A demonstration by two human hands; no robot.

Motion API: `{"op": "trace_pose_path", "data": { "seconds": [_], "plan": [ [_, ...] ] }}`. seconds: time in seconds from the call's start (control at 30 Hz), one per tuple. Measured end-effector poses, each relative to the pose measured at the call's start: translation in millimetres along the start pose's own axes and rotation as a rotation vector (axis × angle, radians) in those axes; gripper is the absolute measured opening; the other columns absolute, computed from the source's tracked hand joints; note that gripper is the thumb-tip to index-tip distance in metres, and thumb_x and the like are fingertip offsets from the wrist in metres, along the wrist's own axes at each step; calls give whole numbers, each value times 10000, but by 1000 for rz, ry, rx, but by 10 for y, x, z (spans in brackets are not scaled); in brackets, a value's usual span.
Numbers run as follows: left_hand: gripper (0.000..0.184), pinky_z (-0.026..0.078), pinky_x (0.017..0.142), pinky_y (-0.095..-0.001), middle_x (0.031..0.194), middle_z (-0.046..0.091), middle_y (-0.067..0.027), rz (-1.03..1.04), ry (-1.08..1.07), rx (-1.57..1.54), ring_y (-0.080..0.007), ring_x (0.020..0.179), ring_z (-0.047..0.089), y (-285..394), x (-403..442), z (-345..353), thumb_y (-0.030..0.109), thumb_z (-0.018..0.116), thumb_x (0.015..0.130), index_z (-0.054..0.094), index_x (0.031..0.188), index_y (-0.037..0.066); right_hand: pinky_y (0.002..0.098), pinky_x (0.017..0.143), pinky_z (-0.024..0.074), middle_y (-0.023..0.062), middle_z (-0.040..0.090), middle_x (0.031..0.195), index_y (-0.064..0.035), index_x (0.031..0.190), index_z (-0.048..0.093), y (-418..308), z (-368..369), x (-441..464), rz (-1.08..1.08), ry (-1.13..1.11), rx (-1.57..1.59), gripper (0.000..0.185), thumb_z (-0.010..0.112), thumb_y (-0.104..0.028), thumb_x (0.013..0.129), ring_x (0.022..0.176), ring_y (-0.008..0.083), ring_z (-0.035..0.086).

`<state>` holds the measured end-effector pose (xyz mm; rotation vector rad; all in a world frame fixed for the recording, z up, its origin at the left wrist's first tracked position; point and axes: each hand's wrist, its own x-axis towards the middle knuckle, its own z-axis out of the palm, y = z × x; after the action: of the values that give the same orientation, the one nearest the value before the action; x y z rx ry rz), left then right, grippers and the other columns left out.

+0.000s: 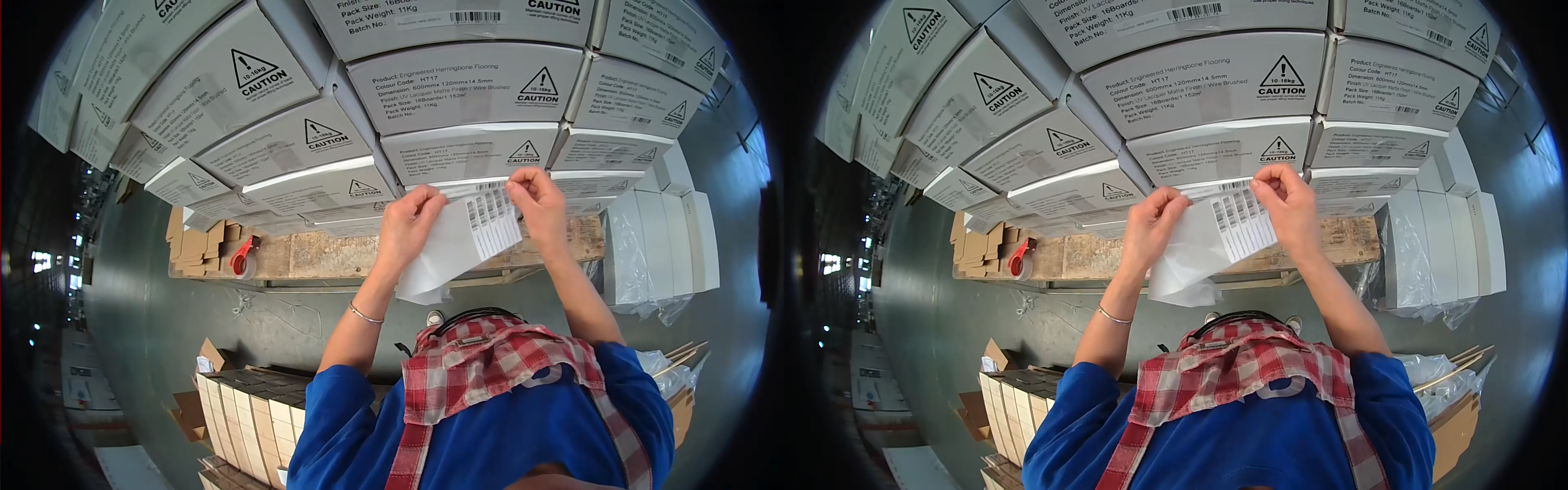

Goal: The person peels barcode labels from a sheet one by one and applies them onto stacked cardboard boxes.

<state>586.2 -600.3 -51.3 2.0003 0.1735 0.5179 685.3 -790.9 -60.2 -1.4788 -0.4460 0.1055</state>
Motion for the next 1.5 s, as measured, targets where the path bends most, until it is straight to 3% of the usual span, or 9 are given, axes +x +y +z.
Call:
{"op": "trace_pose_path", "data": {
  "seconds": [0.1,0.2,0.33,0.53,0.63,0.73,0.97,1.13,1.5],
  "plan": [
    [152,411,527,-250,603,556,-34,35,90,10,-73,551,482,60,195,-22,149,610,887,617,845,3,196,633,425,-37,549,743,-2,895,580,-34,102,153,-55,79,3,80,642,-32,856,667,41,494],
    [160,414,526,-256,598,557,-40,70,185,25,-82,539,483,178,432,-42,154,608,886,625,848,-1,202,610,421,-20,567,760,-7,868,584,-202,233,389,-436,240,-209,83,659,-21,836,648,49,497],
    [173,419,526,-267,590,566,-57,116,315,48,-101,522,490,252,653,-20,160,611,882,633,840,-7,223,590,428,8,577,763,-12,847,586,-259,338,603,-628,326,-304,97,676,-7,813,631,79,511],
    [206,423,522,-281,591,586,-87,152,434,79,-132,507,507,265,767,62,180,622,882,633,802,-9,247,580,441,33,578,763,-12,840,582,-250,371,656,-652,379,-384,116,688,8,796,620,115,523],
    [207,424,521,-286,591,589,-87,130,439,122,-140,502,510,285,750,82,182,624,881,631,801,-9,258,579,449,43,579,762,-13,828,582,-257,362,661,-642,393,-403,123,692,17,783,614,145,532],
    [206,424,519,-289,588,588,-85,114,445,132,-142,497,506,290,743,99,180,624,881,628,800,-9,281,577,461,59,582,763,-20,811,578,-242,325,690,-933,456,-573,148,700,35,749,639,189,557],
    [186,414,514,-273,582,570,-70,81,426,75,-111,506,481,256,706,95,159,624,882,618,808,-12,307,594,480,77,594,798,-29,834,558,-141,264,544,-915,362,-619,215,701,74,710,690,223,583],
    [144,400,515,-238,598,573,-40,140,228,36,-68,534,459,138,431,1,131,614,888,632,847,-6,289,581,474,75,594,818,-29,854,543,-245,109,404,-1097,266,-697,233,691,88,718,666,212,577],
    [147,345,536,-187,673,554,59,67,101,-91,-16,608,414,3,371,-13,120,584,914,652,879,-6,251,578,462,71,580,807,6,868,533,108,191,296,-397,156,-299,134,646,53,813,648,143,563]
  ]
}}
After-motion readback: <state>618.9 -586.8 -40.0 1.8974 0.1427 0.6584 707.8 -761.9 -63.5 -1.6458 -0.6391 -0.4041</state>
